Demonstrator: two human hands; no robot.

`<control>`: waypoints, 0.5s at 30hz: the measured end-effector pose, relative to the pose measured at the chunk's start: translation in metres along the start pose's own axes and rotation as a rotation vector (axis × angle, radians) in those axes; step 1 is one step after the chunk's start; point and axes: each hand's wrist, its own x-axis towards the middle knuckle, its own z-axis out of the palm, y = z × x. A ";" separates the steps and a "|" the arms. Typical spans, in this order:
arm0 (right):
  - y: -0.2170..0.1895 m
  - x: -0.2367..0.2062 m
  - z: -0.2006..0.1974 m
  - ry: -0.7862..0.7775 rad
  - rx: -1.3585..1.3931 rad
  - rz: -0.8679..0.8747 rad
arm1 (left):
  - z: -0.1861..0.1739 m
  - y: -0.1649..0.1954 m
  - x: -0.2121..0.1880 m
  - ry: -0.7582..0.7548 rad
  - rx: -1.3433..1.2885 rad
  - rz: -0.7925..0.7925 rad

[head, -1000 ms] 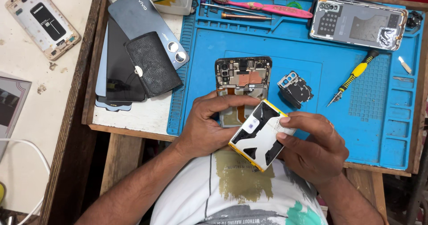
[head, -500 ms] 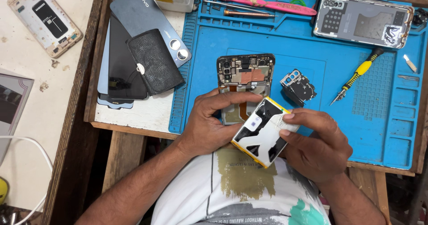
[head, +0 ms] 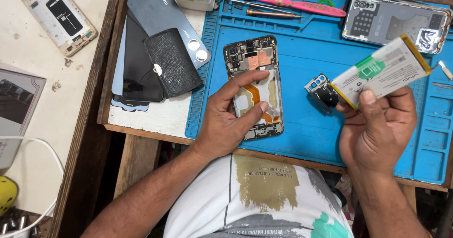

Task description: The person disassembles a smartphone on a blue work mat, using a screwdriver to remove screws and a prying tool to detach the battery and camera module. They handle the battery, camera assembly, and internal frame, placing removed parts on the mat.

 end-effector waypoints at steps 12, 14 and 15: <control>0.004 -0.001 -0.004 -0.054 0.009 0.034 | 0.002 0.005 0.001 -0.016 -0.082 -0.085; 0.003 -0.001 -0.001 -0.062 0.030 0.059 | 0.002 0.007 0.001 -0.017 -0.080 -0.084; 0.002 -0.001 0.000 -0.067 0.043 0.078 | 0.003 0.007 0.000 -0.019 -0.076 -0.077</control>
